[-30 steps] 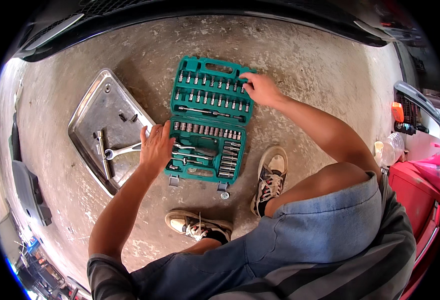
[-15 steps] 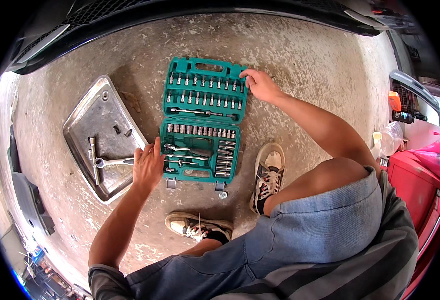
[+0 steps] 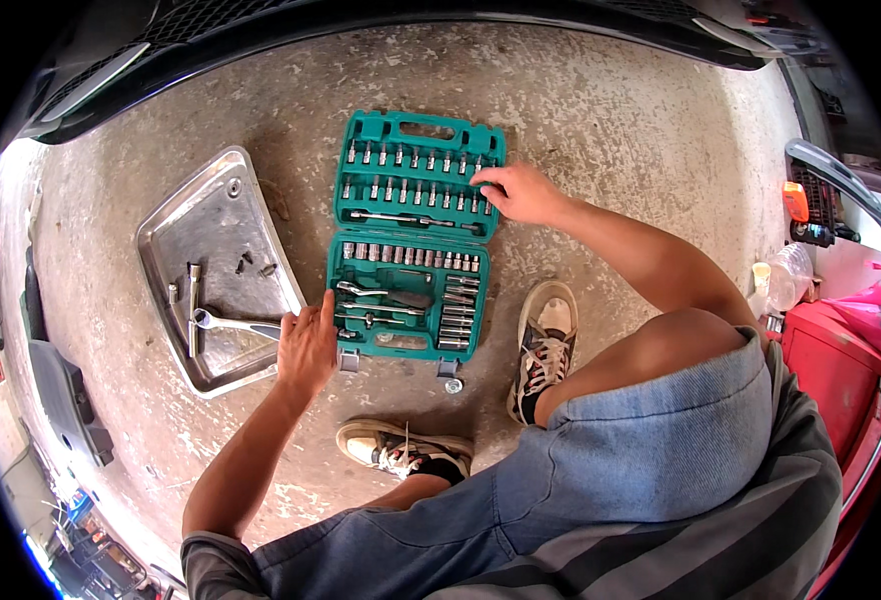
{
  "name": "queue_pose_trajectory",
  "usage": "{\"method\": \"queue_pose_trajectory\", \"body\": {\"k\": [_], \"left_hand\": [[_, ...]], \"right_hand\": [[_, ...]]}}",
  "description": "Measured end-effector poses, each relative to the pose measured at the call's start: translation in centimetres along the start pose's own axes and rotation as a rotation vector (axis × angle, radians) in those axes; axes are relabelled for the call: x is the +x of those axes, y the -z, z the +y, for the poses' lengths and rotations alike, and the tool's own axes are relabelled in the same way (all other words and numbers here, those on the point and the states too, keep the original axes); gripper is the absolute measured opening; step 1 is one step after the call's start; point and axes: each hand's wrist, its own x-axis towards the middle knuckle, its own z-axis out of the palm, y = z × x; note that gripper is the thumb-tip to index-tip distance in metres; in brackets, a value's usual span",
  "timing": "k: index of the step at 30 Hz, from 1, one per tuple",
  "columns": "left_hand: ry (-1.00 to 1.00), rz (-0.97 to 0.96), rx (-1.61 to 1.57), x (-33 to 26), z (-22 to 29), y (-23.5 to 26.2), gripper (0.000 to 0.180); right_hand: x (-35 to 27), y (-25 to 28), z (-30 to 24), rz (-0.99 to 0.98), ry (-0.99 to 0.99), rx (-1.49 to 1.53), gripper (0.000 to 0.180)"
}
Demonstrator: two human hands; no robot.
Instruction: The person selects sockets and a ratchet from a tool chest, then uses them to remove bolts from the front of a car's engine bay. They remove a plastic cover and a metal brace, placing the removed parts and bolts on a tray on the floor.
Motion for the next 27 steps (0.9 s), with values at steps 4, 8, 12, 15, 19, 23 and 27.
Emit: {"method": "queue_pose_trajectory", "body": {"k": [4,8,12,15,19,23,27], "left_hand": [[-0.038,0.048,-0.019,-0.1,-0.1,-0.5,0.060],[-0.018,0.038,-0.032,-0.3,-0.2,-0.3,0.061],[-0.027,0.028,-0.050,-0.2,-0.2,-0.6,0.061],[-0.028,0.015,-0.050,-0.4,-0.3,-0.7,0.062],[-0.028,0.013,-0.065,-0.4,-0.2,-0.7,0.064],[-0.040,0.055,-0.071,-0.8,-0.2,-0.7,0.067],[-0.044,0.050,-0.073,-0.9,0.0,-0.7,0.068]], "right_hand": [[0.2,-0.6,0.3,0.006,0.051,-0.040,0.024],[0.8,-0.3,-1.3,-0.032,0.032,-0.061,0.025],[1.6,-0.7,-1.8,-0.102,0.076,-0.114,0.031],[2.6,-0.9,-3.3,-0.154,0.071,-0.181,0.034],[3.2,-1.3,-3.0,-0.138,0.052,-0.181,0.034],[3.1,-1.1,-3.3,-0.131,0.080,-0.210,0.033],[3.0,-1.9,-2.0,-0.093,0.134,-0.208,0.032]]}}
